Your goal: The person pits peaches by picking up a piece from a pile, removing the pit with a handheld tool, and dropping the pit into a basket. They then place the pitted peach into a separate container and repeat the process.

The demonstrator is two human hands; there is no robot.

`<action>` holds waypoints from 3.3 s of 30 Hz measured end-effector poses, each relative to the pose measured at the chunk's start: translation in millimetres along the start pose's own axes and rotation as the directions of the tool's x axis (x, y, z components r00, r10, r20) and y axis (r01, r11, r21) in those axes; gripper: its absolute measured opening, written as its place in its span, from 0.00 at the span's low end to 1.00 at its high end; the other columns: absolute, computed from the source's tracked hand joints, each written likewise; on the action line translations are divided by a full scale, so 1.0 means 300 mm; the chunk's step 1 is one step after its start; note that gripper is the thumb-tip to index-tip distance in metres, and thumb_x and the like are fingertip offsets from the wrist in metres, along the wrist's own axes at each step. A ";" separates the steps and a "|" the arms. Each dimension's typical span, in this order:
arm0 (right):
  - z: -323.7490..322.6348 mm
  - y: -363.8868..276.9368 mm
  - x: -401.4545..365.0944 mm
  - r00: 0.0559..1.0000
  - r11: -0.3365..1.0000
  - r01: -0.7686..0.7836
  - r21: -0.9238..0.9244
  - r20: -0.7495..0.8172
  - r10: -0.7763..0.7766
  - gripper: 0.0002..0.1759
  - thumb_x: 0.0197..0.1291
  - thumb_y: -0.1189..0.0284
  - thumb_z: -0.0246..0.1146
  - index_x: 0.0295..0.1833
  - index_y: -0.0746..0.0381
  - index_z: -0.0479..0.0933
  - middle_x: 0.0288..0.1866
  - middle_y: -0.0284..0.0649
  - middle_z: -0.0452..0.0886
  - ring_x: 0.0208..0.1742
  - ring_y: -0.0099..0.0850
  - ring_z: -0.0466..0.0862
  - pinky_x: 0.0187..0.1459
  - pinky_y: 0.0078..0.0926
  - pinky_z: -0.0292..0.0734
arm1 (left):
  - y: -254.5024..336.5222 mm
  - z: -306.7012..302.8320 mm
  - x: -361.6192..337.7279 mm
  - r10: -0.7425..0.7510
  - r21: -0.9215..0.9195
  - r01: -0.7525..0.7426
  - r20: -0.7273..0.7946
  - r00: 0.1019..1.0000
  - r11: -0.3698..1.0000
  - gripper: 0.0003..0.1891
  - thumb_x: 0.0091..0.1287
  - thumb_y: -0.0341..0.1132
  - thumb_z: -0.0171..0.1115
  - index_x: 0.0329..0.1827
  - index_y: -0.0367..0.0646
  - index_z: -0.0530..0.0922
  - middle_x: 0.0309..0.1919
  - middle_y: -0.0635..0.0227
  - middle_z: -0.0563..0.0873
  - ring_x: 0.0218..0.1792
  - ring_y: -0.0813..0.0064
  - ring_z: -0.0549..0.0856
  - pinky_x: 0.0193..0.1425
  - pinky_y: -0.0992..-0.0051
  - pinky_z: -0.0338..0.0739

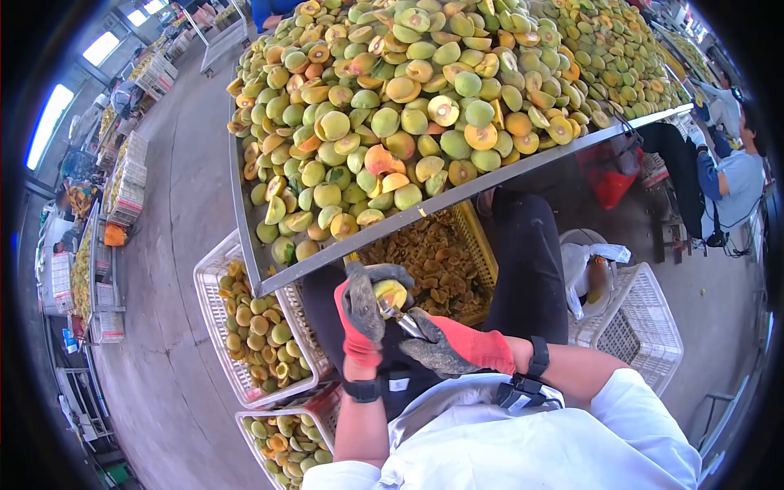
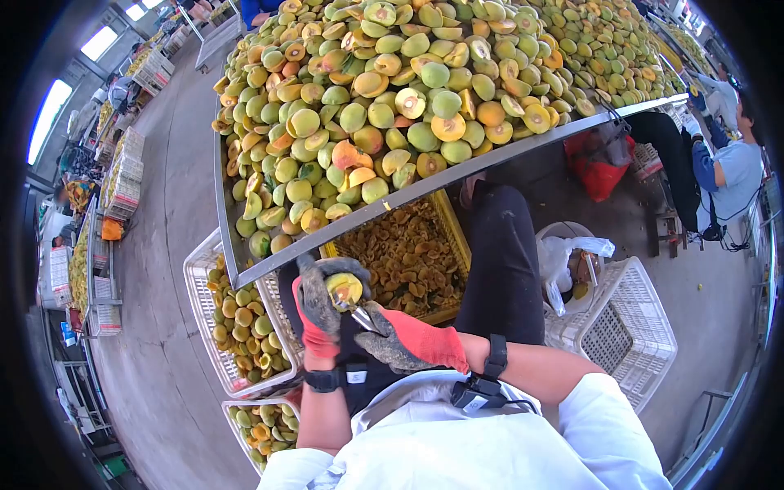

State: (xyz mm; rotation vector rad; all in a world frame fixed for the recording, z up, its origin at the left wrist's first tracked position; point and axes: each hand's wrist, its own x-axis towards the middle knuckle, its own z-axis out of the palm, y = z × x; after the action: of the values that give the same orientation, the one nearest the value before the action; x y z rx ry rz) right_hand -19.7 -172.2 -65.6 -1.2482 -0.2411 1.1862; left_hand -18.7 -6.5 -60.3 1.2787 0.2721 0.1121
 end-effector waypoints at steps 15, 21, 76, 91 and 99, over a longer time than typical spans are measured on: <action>-0.053 -0.035 -0.023 0.967 0.962 -0.151 0.226 0.236 0.096 0.14 0.65 0.62 0.63 0.54 0.53 0.74 0.29 0.22 0.74 0.22 0.13 0.71 0.18 0.14 0.60 | 0.023 -0.009 0.016 -0.043 0.002 0.043 0.154 0.987 0.999 0.41 0.73 0.63 0.35 0.33 0.28 0.81 0.28 0.55 0.86 0.26 0.68 0.85 0.32 0.73 0.81; -0.047 -0.034 -0.017 0.959 0.914 -0.198 0.354 0.262 0.106 0.14 0.64 0.62 0.65 0.51 0.54 0.76 0.29 0.22 0.75 0.22 0.14 0.72 0.18 0.12 0.61 | -0.022 0.016 0.006 -0.022 -0.201 0.030 0.039 0.999 0.979 0.41 0.71 0.66 0.37 0.33 0.29 0.81 0.26 0.53 0.85 0.23 0.65 0.84 0.30 0.71 0.81; -0.242 0.307 0.192 0.760 0.776 0.150 -0.613 -0.431 -0.487 0.21 0.72 0.58 0.47 0.41 0.63 0.78 0.29 0.37 0.78 0.30 0.27 0.76 0.34 0.28 0.72 | -0.101 -0.006 -0.106 -0.173 -0.126 0.148 -0.223 0.959 0.981 0.16 0.63 0.26 0.57 0.54 0.39 0.71 0.46 0.64 0.78 0.45 0.74 0.81 0.50 0.77 0.79; -0.290 0.195 0.172 0.882 0.723 0.022 0.691 -0.353 0.311 0.25 0.68 0.46 0.50 0.53 0.55 0.77 0.57 0.37 0.78 0.60 0.29 0.75 0.57 0.23 0.70 | 0.120 -0.663 0.003 0.610 0.845 0.120 -0.467 0.640 0.521 0.29 0.60 0.36 0.68 0.63 0.36 0.70 0.63 0.49 0.72 0.64 0.54 0.71 0.69 0.61 0.64; -0.300 0.194 0.157 0.876 0.781 -0.079 0.619 -0.330 0.351 0.26 0.67 0.43 0.50 0.51 0.51 0.79 0.51 0.33 0.82 0.49 0.27 0.80 0.42 0.23 0.74 | 0.029 -0.699 0.612 0.288 0.693 0.521 -0.699 0.654 0.498 0.29 0.71 0.48 0.45 0.70 0.39 0.64 0.72 0.54 0.63 0.74 0.53 0.57 0.76 0.61 0.49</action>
State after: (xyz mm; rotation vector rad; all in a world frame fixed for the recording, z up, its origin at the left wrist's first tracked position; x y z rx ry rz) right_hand 32.2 -197.3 -167.7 -0.9502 0.5958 1.0292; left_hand 103.6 233.6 -132.1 2.2045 1.3303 0.4316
